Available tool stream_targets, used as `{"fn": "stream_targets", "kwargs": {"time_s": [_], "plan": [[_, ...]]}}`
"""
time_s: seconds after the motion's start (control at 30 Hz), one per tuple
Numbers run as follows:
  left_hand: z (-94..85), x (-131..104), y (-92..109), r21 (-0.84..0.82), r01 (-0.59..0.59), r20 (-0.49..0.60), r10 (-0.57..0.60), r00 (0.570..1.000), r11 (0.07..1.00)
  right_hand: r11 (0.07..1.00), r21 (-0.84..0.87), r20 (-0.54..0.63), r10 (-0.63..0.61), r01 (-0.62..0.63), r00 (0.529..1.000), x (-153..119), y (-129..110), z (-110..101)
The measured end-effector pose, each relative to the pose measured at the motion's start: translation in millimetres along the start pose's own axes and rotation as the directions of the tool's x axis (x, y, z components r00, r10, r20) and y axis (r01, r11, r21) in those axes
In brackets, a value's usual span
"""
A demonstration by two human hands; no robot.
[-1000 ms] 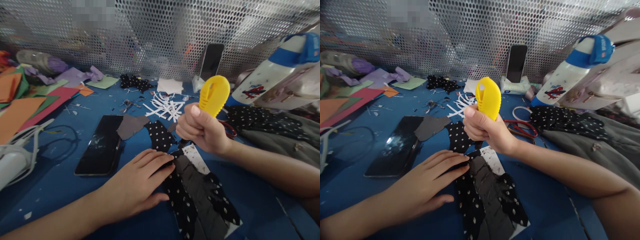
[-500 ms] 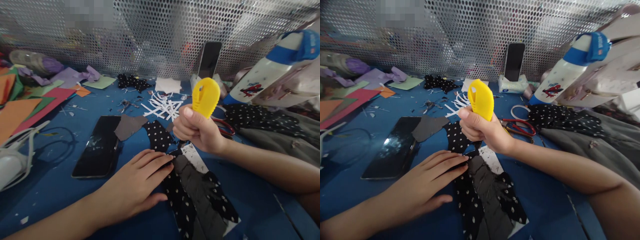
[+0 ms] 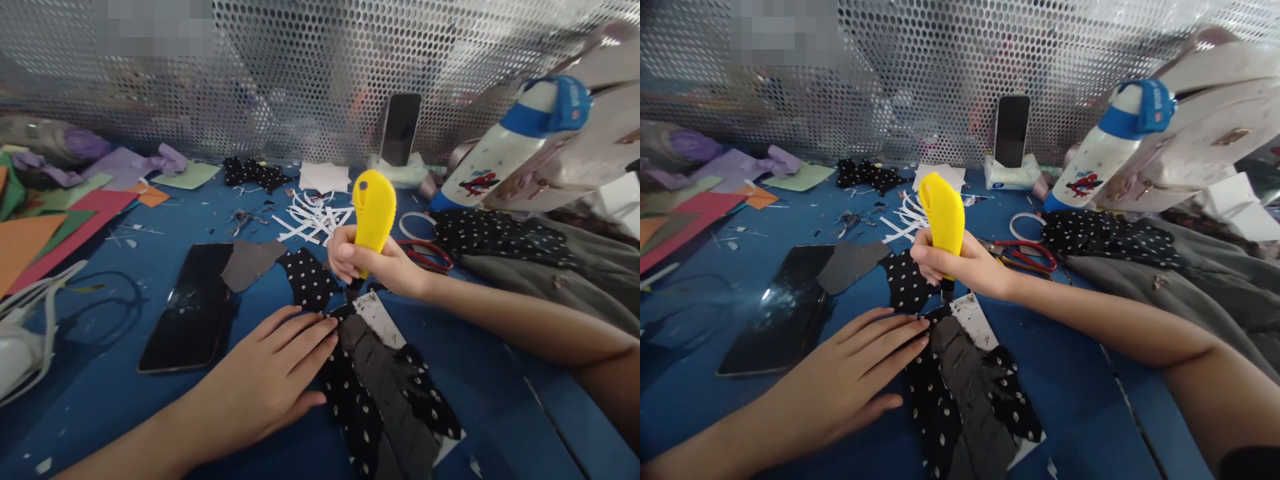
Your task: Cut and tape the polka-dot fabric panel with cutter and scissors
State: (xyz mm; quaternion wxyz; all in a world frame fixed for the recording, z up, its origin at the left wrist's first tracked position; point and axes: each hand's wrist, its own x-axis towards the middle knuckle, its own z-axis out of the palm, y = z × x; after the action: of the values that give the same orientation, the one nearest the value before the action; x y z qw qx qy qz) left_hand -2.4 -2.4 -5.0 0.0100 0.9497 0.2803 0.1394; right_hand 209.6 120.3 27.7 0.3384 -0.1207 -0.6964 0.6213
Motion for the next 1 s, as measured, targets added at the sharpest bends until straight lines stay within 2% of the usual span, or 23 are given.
{"fn": "stream_targets", "kwargs": {"time_s": [0.1,0.23,0.3,0.4,0.47,0.67,0.8,1.0], "plan": [[-1.5,1,1,0.012,-0.01,-0.012,0.01,1.0,1.0,0.972,-0.236,-0.009,-0.006,0.003,1.0,-7,4,-8],[-2.5,3,1,-0.01,-0.002,-0.023,0.002,1.0,1.0,0.913,-0.405,0.014,0.053,-0.043,0.998,-14,3,-13],[-2.3,3,1,-0.023,0.003,-0.019,-0.004,1.0,1.0,0.852,-0.522,0.021,0.065,-0.044,0.998,-18,-1,-14],[-2.6,2,1,-0.035,0.007,-0.003,-0.007,1.0,0.999,0.707,-0.706,0.046,0.103,-0.04,0.994,-28,-9,-19],[-3.1,2,1,-0.037,0.005,0.006,-0.005,1.0,0.999,0.658,-0.751,0.036,0.116,-0.05,0.993,-37,-13,-21],[-2.6,1,0,-0.029,0.0,0.033,0.001,0.999,1.0,0.756,-0.646,-0.101,0.05,-0.104,0.994,-62,-23,-21],[-2.2,-3,-3,-0.045,0.016,0.058,-0.013,0.998,0.999,0.871,-0.466,-0.207,0.061,-0.154,0.976,-74,-21,-14],[-3.1,-4,-4,-0.046,0.07,0.066,-0.067,0.996,0.996,0.949,-0.286,-0.061,0.119,-0.132,0.991,-75,-16,-9]]}}
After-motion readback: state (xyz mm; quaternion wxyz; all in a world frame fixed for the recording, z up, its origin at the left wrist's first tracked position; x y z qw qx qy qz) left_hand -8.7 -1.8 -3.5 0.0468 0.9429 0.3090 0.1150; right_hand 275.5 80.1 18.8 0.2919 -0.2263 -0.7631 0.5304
